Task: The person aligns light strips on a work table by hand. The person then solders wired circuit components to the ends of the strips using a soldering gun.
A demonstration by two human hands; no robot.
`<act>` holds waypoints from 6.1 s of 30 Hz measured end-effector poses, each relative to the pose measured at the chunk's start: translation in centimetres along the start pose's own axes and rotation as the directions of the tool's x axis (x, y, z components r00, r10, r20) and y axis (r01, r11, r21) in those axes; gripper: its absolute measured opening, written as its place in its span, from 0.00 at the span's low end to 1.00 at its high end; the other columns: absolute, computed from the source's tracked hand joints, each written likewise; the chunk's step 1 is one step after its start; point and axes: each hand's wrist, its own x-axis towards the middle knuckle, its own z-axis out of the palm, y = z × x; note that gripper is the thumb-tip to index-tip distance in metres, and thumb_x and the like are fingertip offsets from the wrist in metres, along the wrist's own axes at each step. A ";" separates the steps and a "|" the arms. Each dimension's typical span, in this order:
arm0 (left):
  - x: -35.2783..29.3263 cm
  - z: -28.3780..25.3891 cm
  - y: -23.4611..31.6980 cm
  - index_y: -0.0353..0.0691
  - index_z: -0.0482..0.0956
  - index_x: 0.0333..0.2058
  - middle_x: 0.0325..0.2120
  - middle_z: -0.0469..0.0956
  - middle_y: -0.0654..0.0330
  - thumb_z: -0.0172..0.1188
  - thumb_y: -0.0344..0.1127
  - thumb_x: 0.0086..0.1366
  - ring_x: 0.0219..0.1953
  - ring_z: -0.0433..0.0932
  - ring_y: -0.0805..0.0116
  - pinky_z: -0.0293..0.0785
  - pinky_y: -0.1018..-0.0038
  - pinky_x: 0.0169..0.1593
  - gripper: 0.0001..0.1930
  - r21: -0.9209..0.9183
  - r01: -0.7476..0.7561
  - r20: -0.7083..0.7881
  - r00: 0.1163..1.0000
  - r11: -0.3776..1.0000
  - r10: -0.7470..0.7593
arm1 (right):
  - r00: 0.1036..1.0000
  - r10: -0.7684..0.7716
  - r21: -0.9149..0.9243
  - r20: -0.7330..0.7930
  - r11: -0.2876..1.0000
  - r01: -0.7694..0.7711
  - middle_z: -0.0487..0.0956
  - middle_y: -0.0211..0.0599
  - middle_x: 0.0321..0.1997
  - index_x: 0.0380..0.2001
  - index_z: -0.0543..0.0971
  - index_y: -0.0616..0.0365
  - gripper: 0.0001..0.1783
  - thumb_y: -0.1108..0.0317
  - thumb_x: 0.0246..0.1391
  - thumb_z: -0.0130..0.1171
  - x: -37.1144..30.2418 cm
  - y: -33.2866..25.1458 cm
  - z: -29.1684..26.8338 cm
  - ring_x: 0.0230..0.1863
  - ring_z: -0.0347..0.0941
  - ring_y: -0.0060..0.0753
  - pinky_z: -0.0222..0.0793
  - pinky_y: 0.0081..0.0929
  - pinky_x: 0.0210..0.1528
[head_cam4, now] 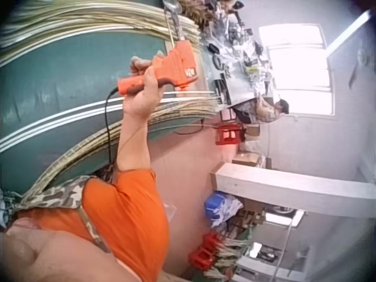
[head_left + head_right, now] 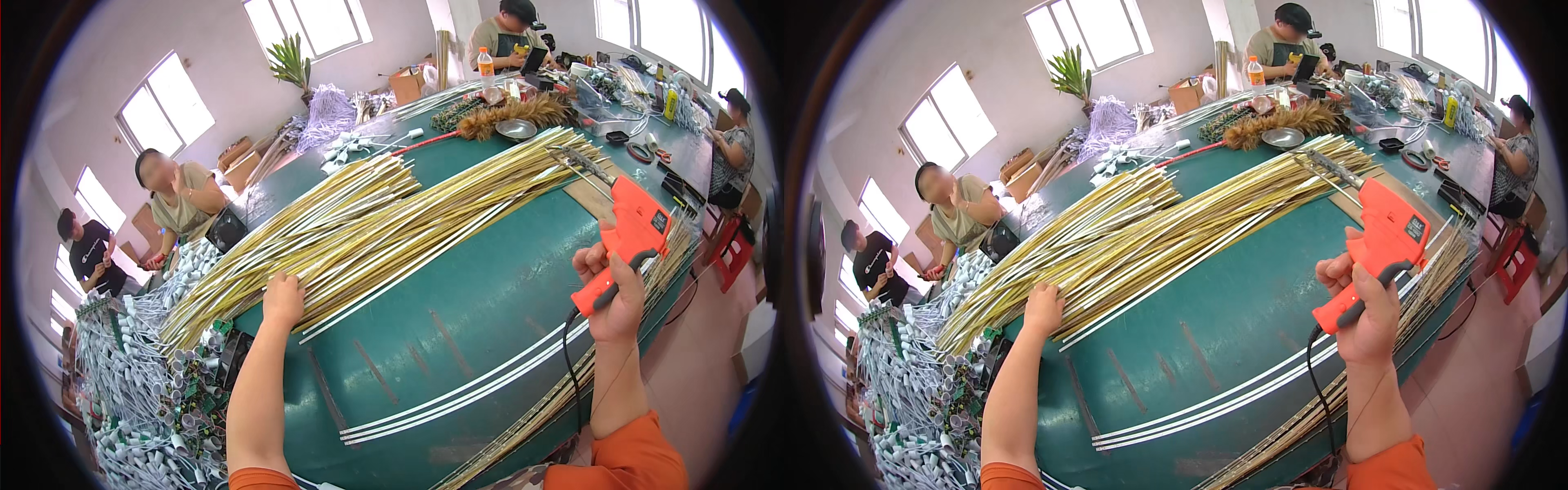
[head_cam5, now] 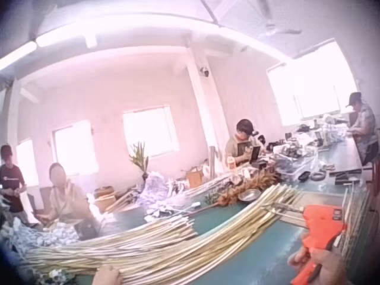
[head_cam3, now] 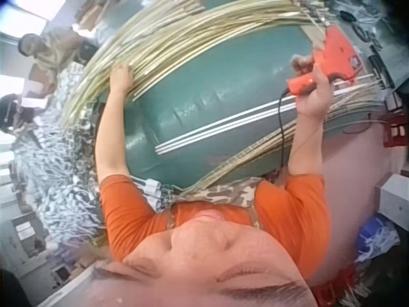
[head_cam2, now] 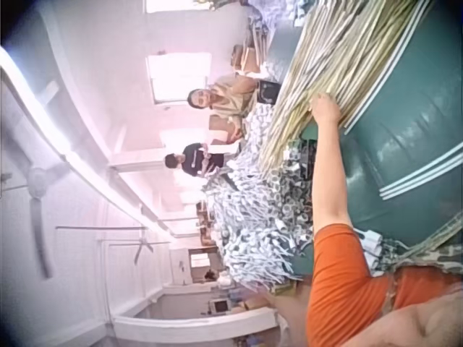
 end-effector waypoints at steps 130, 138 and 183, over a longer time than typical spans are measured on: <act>-18.4 -7.6 3.9 0.39 0.72 0.27 0.22 0.76 0.65 0.64 0.33 0.61 0.24 0.72 0.79 0.67 0.81 0.25 0.09 -0.499 0.660 0.849 0.501 0.562 0.166 | 0.999 -0.046 -0.004 0.028 0.999 0.046 0.69 0.38 0.40 0.63 0.57 0.75 0.32 0.64 0.61 0.49 1.4 -0.3 -4.7 0.51 0.67 0.35 0.57 0.35 0.65; -16.0 -8.4 4.9 0.39 0.70 0.20 0.17 0.75 0.61 0.70 0.41 0.54 0.19 0.72 0.75 0.68 0.76 0.24 0.18 -0.322 0.449 0.876 0.475 0.833 0.082 | 0.998 -0.048 0.018 0.038 0.999 0.048 0.69 0.38 0.39 0.62 0.58 0.73 0.31 0.65 0.61 0.49 1.2 0.1 -4.6 0.49 0.69 0.33 0.60 0.33 0.62; -3.2 -18.8 -11.5 0.40 0.77 0.43 0.27 0.71 0.69 0.52 0.39 0.70 0.22 0.62 0.86 0.57 0.87 0.23 0.11 -0.804 0.011 -0.407 0.719 0.594 -0.564 | 0.985 -0.071 0.096 -0.160 0.992 0.087 0.73 0.34 0.32 0.56 0.65 0.65 0.24 0.65 0.58 0.51 0.8 -0.5 -1.4 0.39 0.71 0.28 0.70 0.31 0.52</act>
